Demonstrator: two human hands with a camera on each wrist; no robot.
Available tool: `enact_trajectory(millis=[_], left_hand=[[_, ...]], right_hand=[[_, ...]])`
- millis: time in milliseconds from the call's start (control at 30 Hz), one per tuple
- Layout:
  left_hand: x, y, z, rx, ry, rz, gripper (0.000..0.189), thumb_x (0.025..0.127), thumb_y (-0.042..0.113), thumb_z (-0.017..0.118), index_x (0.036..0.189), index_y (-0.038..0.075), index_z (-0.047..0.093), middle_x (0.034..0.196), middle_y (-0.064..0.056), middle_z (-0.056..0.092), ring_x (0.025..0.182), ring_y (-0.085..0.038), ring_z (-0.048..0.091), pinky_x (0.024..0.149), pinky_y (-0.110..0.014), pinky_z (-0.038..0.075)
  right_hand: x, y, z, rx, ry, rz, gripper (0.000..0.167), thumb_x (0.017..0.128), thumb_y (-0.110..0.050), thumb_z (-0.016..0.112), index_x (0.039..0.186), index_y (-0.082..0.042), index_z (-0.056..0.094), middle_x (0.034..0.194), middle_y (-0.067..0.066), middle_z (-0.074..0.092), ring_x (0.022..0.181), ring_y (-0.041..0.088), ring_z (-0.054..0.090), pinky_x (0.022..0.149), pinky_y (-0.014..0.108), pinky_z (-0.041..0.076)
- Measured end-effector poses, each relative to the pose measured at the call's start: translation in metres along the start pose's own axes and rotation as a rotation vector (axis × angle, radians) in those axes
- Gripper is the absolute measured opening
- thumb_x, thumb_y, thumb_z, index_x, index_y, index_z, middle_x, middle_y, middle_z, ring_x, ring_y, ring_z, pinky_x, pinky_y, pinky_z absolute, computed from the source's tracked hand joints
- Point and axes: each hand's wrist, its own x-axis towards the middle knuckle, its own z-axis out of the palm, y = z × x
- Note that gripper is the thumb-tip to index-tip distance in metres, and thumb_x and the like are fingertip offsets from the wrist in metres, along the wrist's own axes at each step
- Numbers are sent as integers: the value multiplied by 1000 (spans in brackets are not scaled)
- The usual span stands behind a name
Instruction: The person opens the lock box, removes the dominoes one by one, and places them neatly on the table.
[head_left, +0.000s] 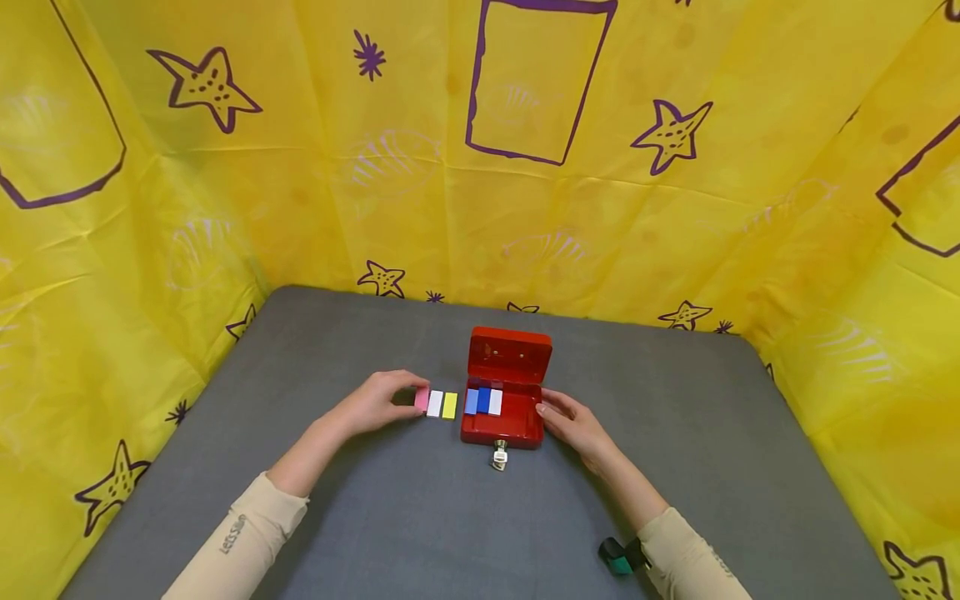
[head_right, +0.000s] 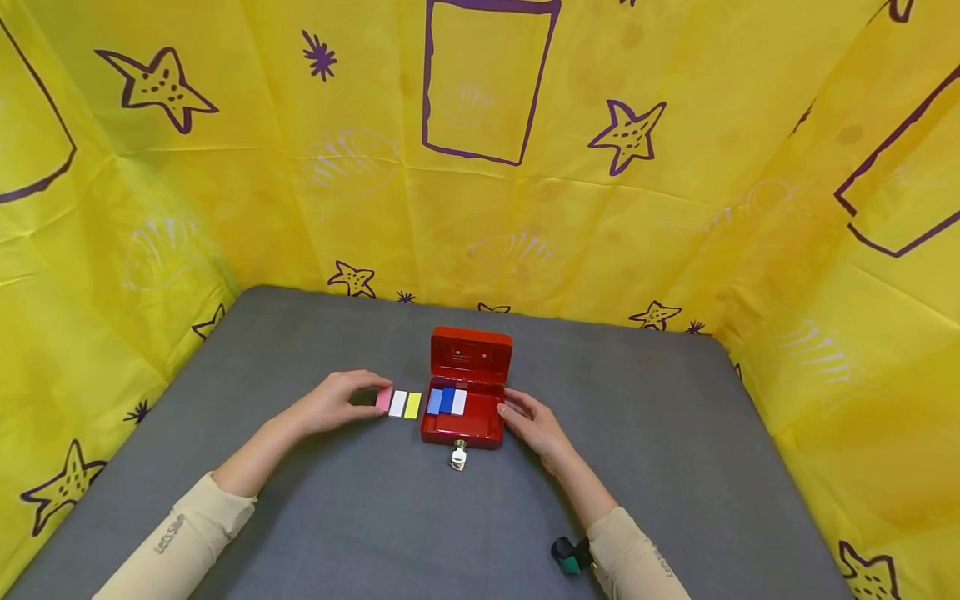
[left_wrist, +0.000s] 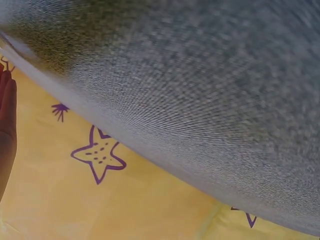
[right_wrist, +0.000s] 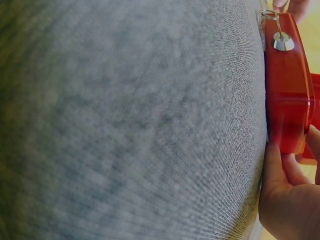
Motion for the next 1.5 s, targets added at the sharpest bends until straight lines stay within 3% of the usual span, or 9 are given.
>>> enact_trajectory(millis=[300,533,1500], left_hand=[[-1,-4,-2,20,-27,-8,42,85,15,76,123,0,65,117,-9,66,104,-25,60,94,-44,50],[-2,-6,-1,41,-20,30,39,85,11,76,120,-2,65,115,-12,66,103,-28,61,93,-46,50],[0,-7,7,41,-56,20,39,87,10,73,123,-2,63,118,-13,65,105,-27,59,95,-46,49]], right_hand=[[0,-1,-1,-17,6,-1,56,94,-28,66,142,-7,48,137,17,55,120,29,56,96,38,47],[0,0,-1,-23,7,7,56,94,-28,66,142,-7,48,137,17,54,121,29,56,97,38,47],[1,1,0,2,9,1,53,93,-25,67,140,-7,50,136,16,56,119,28,57,96,37,48]])
